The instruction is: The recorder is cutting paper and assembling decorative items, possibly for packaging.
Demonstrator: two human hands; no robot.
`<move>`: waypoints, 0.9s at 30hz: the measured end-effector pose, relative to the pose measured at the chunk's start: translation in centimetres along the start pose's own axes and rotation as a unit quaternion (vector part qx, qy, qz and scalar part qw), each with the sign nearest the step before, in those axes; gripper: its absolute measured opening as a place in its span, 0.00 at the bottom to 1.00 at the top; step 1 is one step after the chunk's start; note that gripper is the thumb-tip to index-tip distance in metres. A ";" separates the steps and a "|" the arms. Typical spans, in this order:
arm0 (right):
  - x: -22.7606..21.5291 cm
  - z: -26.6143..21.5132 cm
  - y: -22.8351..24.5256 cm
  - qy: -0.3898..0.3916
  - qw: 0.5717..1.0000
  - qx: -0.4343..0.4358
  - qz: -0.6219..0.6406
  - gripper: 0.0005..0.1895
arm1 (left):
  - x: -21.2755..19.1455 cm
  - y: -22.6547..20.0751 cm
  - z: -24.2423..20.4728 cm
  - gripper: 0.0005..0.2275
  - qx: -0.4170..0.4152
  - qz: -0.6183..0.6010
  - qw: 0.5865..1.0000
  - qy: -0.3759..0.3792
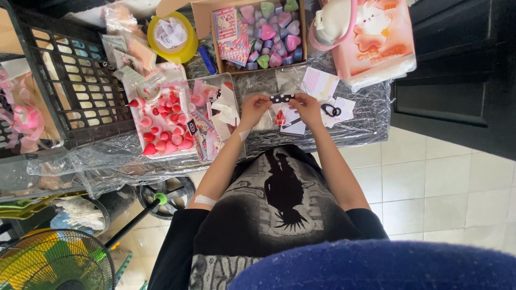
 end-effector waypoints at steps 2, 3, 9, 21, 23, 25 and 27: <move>-1.0 -0.2 1.0 -0.031 0.999 0.008 -0.020 0.13 | -0.2 0.5 0.2 0.07 0.009 0.008 1.000 -0.011; -1.8 -0.4 1.5 -0.063 0.997 0.018 -0.041 0.13 | -0.1 0.9 0.2 0.06 0.017 0.015 1.000 -0.021; -4.1 -1.0 4.7 -0.030 0.998 0.031 -0.055 0.22 | 1.0 -2.2 0.7 0.05 0.033 0.021 0.990 -0.138; -1.9 -2.4 7.5 0.015 0.965 -0.050 -0.258 0.16 | 1.6 -12.1 -6.4 0.22 0.165 0.204 0.939 -0.221; -0.7 -2.2 7.8 0.031 0.973 -0.045 -0.224 0.14 | -1.0 -11.5 -6.8 0.19 0.136 0.090 0.971 -0.177; 0.4 -1.6 7.3 0.045 0.981 -0.038 -0.187 0.13 | -4.8 -11.6 -7.2 0.17 0.103 -0.025 0.987 -0.125; 1.1 -0.5 6.6 0.048 0.985 -0.071 -0.153 0.12 | -10.4 -13.1 -7.6 0.14 0.133 -0.023 0.973 -0.188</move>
Point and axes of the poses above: each hand's wrist, its own z-axis towards the middle knuckle, its own x-axis out of the palm, y = z × x, the point moved 3 cm from there along z, towards the middle knuckle, and after that the axes turned 11 degrees about y, right-handed, at the moved point
